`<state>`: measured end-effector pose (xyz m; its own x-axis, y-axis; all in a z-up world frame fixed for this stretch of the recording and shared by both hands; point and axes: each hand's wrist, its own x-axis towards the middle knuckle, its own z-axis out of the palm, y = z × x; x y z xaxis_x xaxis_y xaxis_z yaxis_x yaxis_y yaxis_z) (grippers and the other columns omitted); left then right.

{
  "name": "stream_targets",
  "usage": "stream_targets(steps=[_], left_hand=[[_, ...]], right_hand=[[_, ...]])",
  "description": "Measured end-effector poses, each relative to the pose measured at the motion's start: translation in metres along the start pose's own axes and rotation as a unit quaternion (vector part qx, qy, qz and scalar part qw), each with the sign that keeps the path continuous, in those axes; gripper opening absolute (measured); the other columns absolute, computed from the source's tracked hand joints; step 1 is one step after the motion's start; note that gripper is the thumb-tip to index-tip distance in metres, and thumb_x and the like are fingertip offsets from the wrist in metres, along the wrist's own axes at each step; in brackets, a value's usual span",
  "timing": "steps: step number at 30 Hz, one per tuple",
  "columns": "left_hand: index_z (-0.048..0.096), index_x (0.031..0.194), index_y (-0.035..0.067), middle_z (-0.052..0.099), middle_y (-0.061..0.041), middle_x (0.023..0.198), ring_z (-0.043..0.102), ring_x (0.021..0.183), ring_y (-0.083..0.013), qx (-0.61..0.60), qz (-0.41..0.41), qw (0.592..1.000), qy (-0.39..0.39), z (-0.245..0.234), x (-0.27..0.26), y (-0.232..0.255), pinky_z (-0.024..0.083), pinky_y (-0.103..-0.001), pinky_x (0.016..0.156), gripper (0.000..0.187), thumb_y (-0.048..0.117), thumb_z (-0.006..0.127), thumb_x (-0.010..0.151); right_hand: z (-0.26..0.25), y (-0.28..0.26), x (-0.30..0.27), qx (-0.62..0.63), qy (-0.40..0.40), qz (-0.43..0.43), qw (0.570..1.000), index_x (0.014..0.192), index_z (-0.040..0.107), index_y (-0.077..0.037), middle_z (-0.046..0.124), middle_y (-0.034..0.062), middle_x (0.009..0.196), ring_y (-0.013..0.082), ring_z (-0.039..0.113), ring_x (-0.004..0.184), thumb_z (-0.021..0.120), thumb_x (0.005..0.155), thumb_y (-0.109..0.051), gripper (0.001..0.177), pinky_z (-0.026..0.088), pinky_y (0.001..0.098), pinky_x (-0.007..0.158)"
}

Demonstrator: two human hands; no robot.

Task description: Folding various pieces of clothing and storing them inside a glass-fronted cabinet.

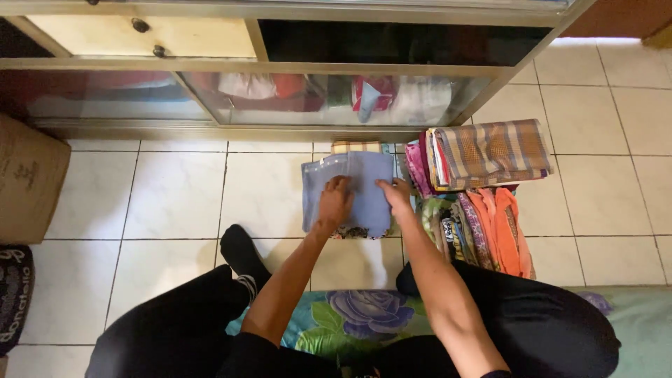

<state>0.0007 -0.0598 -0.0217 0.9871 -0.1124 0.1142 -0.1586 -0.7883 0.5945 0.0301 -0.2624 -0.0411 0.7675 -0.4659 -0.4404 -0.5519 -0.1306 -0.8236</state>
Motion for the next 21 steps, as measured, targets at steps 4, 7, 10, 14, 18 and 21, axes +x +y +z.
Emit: stream_targets(steps=[4,7,10,14,18,21], left_hand=[[0.063,0.137,0.026,0.054,-0.005,0.14,0.061,0.126,-0.0359,-0.015,0.0,0.999,-0.039,0.002,-0.008,0.028,0.058,-0.054,0.092,0.044,0.037,0.065,0.095],[0.062,0.135,0.02,0.057,-0.012,0.135,0.063,0.12,-0.0442,-0.104,0.058,0.992,-0.033,-0.008,-0.013,0.054,0.057,-0.056,0.092,0.042,0.024,0.065,0.092],[0.064,0.132,0.023,0.059,-0.009,0.133,0.065,0.118,-0.042,-0.121,0.09,0.987,-0.053,0.015,-0.013,0.058,0.058,-0.052,0.096,0.042,0.021,0.065,0.09],[0.065,0.132,0.021,0.059,-0.011,0.138,0.063,0.125,-0.0407,-0.141,0.055,0.981,-0.123,0.045,-0.015,0.038,0.054,-0.05,0.102,0.04,0.025,0.066,0.092],[0.063,0.136,0.022,0.061,-0.014,0.139,0.059,0.129,-0.0398,-0.251,-0.032,0.948,-0.195,0.017,-0.013,0.034,0.051,-0.049,0.105,0.043,0.05,0.049,0.108],[0.062,0.141,0.021,0.062,-0.022,0.14,0.057,0.131,-0.0431,-0.349,-0.15,0.898,-0.222,-0.089,-0.016,0.107,0.045,-0.059,0.11,0.075,0.076,0.029,0.102]], right_hand=[[-0.042,-0.074,-0.039,0.04,-0.1,0.007,0.994,0.119,0.066,-0.003,0.067,0.0137,0.096,0.0323,0.064,0.088,0.1,0.061,-0.029,0.072,0.05,0.0527,0.063],[-0.074,-0.108,-0.05,0.016,-0.097,-0.022,0.995,0.118,0.07,-0.005,0.067,0.0133,0.099,0.0289,0.066,0.086,0.092,0.069,-0.027,0.058,0.053,0.0444,0.058],[-0.102,-0.147,-0.097,-0.048,-0.091,-0.019,0.995,0.137,0.062,-0.004,0.063,0.0264,0.132,0.0425,0.058,0.129,0.091,0.07,-0.031,0.077,0.051,0.0573,0.096],[-0.099,-0.148,-0.114,-0.06,-0.137,0.025,0.988,0.156,0.034,0.002,0.043,0.0322,0.154,0.0464,0.04,0.145,0.089,0.075,-0.03,0.103,0.036,0.0624,0.114],[-0.083,-0.156,-0.119,-0.025,-0.205,0.056,0.977,0.163,0.024,-0.001,0.031,0.0308,0.161,0.0498,0.029,0.15,0.088,0.081,-0.037,0.11,0.028,0.0701,0.113],[-0.066,-0.175,-0.135,0.007,-0.201,0.012,0.979,0.157,0.026,0.006,0.035,0.0396,0.153,0.0565,0.043,0.139,0.084,0.084,-0.03,0.101,0.052,0.0621,0.098]])
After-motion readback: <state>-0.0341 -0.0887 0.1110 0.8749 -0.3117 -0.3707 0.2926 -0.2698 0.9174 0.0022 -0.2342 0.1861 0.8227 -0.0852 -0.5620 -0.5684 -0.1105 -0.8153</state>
